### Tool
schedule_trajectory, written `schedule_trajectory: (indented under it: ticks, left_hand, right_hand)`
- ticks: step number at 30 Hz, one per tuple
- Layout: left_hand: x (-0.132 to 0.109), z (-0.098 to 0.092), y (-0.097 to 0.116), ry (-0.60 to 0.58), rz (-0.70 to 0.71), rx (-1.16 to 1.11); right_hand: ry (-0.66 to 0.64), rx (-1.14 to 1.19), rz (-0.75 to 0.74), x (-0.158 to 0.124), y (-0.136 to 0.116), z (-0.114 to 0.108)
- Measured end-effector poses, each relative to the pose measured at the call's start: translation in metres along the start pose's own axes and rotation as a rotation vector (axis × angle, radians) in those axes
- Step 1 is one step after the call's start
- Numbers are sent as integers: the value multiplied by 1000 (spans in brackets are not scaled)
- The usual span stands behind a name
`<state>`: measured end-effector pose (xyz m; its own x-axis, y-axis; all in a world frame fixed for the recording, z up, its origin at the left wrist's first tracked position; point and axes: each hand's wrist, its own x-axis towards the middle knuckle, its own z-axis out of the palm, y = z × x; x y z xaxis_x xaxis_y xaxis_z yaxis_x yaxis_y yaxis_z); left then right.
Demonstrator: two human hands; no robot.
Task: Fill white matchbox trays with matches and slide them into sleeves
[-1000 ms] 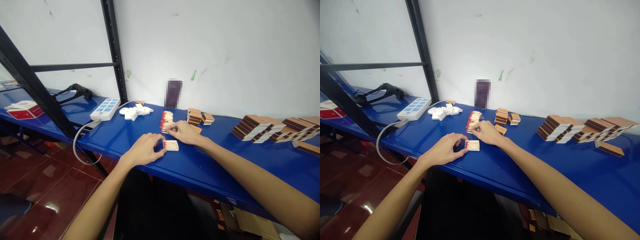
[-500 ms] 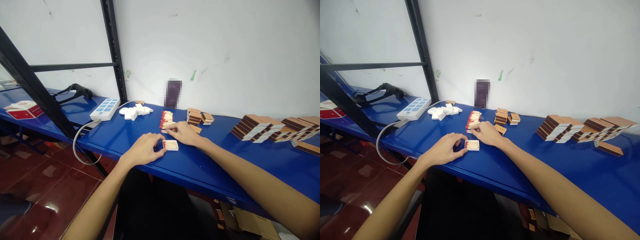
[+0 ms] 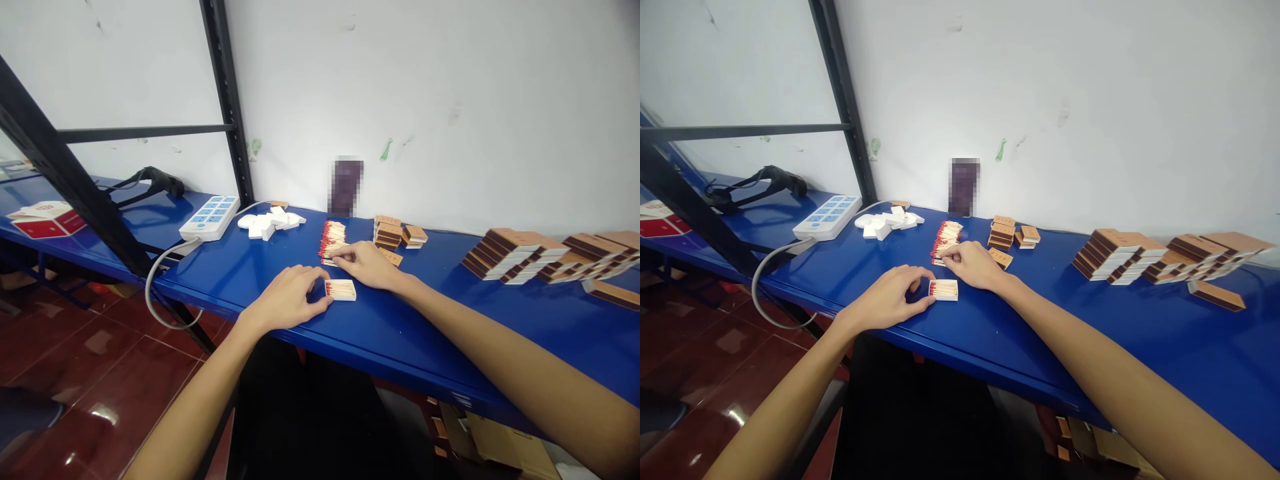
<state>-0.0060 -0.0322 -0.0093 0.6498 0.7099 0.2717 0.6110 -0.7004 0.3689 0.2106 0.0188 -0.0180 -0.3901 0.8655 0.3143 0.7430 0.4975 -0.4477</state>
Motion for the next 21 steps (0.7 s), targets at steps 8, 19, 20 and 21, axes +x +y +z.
schedule_trajectory:
  ticks: [8,19,20,21]
  left_hand:
    - [0,1,-1,8,5,2]
    - [0,-1,0,1,6,2]
    - [-1,-1,0,-1,6,2]
    - [-1,-1,0,-3,5,2]
  right_hand:
    - [9,15,22,0,1,0]
    - [3,-5,18,0,0,0]
    - [4,-3,18,0,0,0]
    - [6,0,18,0,0,0]
